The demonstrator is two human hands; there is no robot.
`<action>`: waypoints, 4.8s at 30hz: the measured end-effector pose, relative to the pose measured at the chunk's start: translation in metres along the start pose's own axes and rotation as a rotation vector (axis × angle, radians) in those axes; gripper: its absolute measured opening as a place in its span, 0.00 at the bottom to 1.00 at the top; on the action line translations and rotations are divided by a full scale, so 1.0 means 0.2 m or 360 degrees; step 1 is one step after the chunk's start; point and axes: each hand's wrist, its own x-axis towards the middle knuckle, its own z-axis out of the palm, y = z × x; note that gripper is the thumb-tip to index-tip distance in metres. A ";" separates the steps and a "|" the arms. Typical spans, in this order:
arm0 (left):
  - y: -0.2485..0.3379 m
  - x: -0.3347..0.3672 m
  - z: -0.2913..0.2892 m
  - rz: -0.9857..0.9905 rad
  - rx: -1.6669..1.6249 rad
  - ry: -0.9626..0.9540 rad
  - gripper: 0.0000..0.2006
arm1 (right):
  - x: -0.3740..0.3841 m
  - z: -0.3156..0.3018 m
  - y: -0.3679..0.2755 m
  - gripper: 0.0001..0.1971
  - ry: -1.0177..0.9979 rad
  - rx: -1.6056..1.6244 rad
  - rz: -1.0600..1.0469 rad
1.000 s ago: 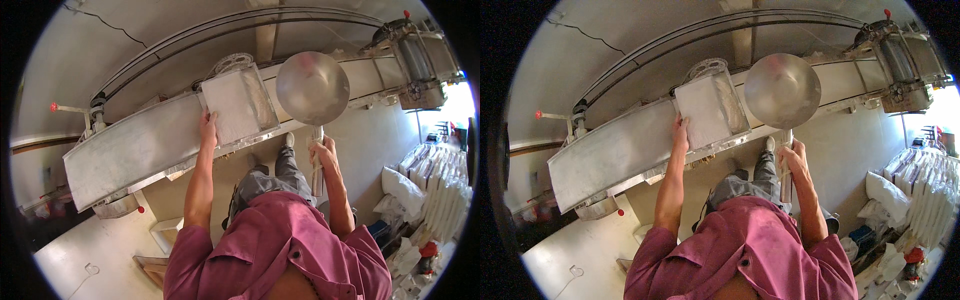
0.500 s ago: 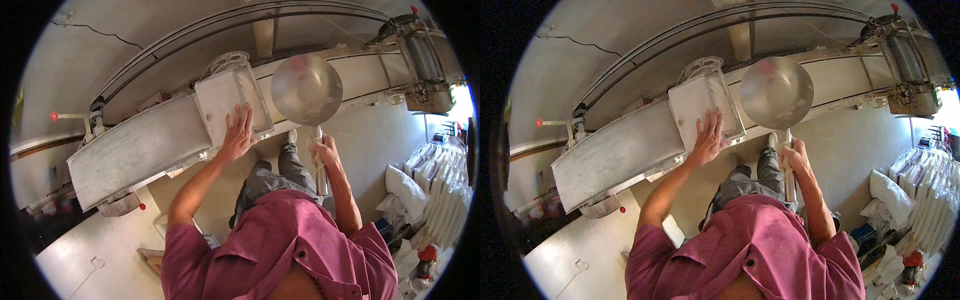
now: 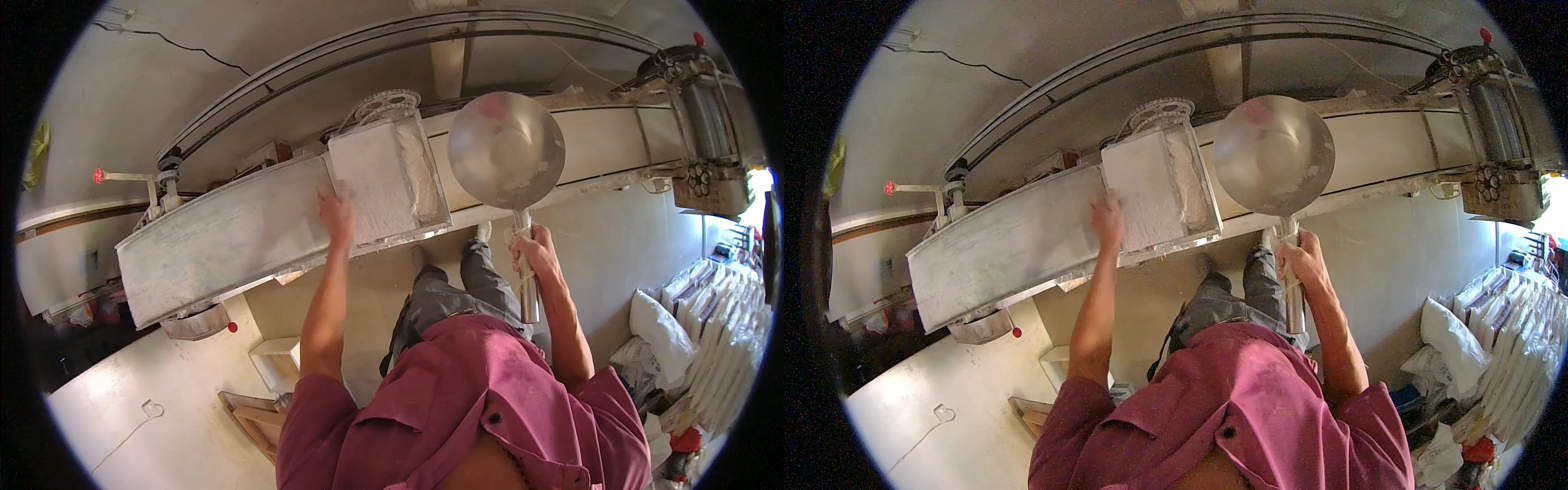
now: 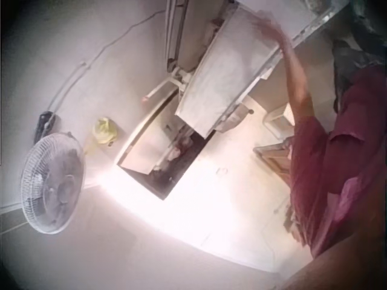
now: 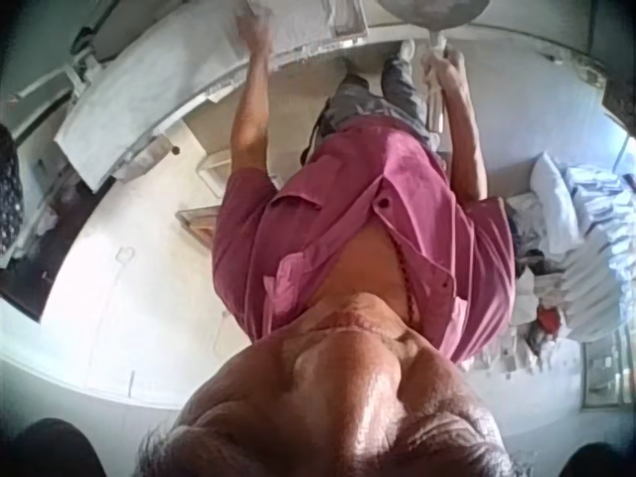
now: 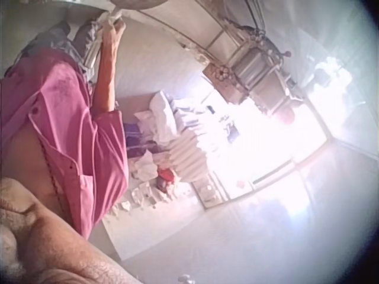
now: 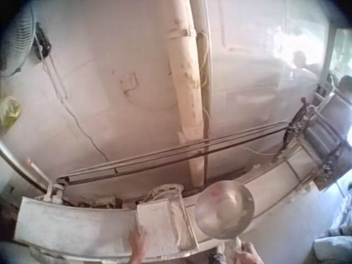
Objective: The person sifts flour from a large sack into a metal bowl using a sieve, then scoops the sifted flour with a ladle and pours it into a machine hopper. They repeat the scooping and pouring process multiple times.
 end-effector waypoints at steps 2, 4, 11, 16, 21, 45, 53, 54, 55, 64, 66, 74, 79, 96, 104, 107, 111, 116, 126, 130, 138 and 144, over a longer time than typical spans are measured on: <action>-0.13 0.04 0.06 -0.0344 -0.0365 -0.0203 0.31 | 0.01 0.01 -0.01 0.06 -0.0017 -0.0025 -0.0010; 0.06 -0.05 0.08 -0.0354 -0.0776 -0.0188 0.28 | 0.01 0.02 -0.01 0.06 0.0043 0.0005 -0.0004; 0.24 -0.34 -0.07 -0.0127 -0.1009 -0.0220 0.25 | -0.01 0.16 -0.03 0.05 0.0067 0.0036 0.0025; -0.25 -0.60 -0.52 -0.0878 -0.1381 -0.0582 0.21 | 0.02 0.15 0.09 0.05 0.0078 0.0202 -0.0062; -0.64 -0.55 -0.87 -0.1034 -0.1595 0.0466 0.18 | -0.04 0.24 0.11 0.04 0.0205 0.0226 -0.0085; -0.07 -0.50 -0.57 -0.0388 -0.2681 0.0452 0.08 | -0.44 -0.32 0.67 0.05 0.0054 0.0520 -0.0139; -0.06 -0.45 -0.24 -0.0648 -0.2470 0.0485 0.12 | -0.78 -0.67 1.04 0.03 0.0264 0.0599 -0.0108; -0.06 -0.44 -0.22 -0.0775 -0.2443 0.0486 0.13 | -0.82 -0.71 1.08 0.03 0.0293 0.0591 -0.0087; -0.07 -0.43 -0.22 -0.0879 -0.2395 0.0520 0.13 | -0.81 -0.75 1.14 0.03 0.0285 0.0600 -0.0064; 0.08 -0.53 -0.03 -0.0716 -0.2107 0.0040 0.26 | -0.79 -0.89 1.35 0.02 0.0590 0.1099 -0.0053; 0.11 -0.72 0.15 -0.0592 -0.2030 -0.0135 0.12 | -0.75 -0.88 1.39 0.02 0.0620 0.1134 -0.0109; 0.76 -1.19 1.19 -0.0506 -0.1217 -0.1794 0.12 | -0.99 -0.92 1.47 0.05 0.1151 0.1435 -0.0222; 1.59 -1.54 1.37 0.0026 -0.0798 -0.2135 0.12 | -1.26 -1.26 1.66 0.05 0.1329 0.1634 -0.0402; 2.48 -2.57 2.48 -0.0016 0.0044 -0.1998 0.18 | -1.90 -2.74 2.66 0.03 0.1672 0.2507 -0.0633; 3.37 -3.04 3.18 0.0286 0.0256 -0.2005 0.14 | -2.34 -3.61 3.01 0.04 0.2076 0.2765 -0.0743; 3.82 -3.51 3.43 0.0642 0.0226 -0.2073 0.10 | -2.49 -3.94 3.14 0.03 0.2163 0.2841 -0.0941; 4.30 -4.55 3.67 0.1278 0.0128 -0.2448 0.10 | -2.74 -4.36 3.27 0.04 0.2328 0.2832 -0.1141; 4.59 -6.22 3.62 0.2807 -0.0271 -0.2610 0.23 | -3.01 -4.93 3.70 0.09 0.2435 0.2326 -0.1395; 4.50 -8.25 3.63 0.3357 0.0044 -0.1562 0.36 | -3.38 -6.06 4.15 0.11 0.1982 0.1959 -0.1183; 4.50 -8.46 3.67 0.3243 0.0240 -0.1903 0.25 | -3.40 -6.40 4.70 0.11 0.2218 0.1152 -0.0310; 4.69 -8.46 3.52 0.2815 -0.0403 -0.2369 0.17 | -3.64 -6.55 4.53 0.12 0.2440 -0.0257 0.0982; 4.61 -8.51 3.54 0.2758 -0.0373 -0.2565 0.16 | -3.29 -6.67 4.92 0.13 0.2122 0.0674 0.0668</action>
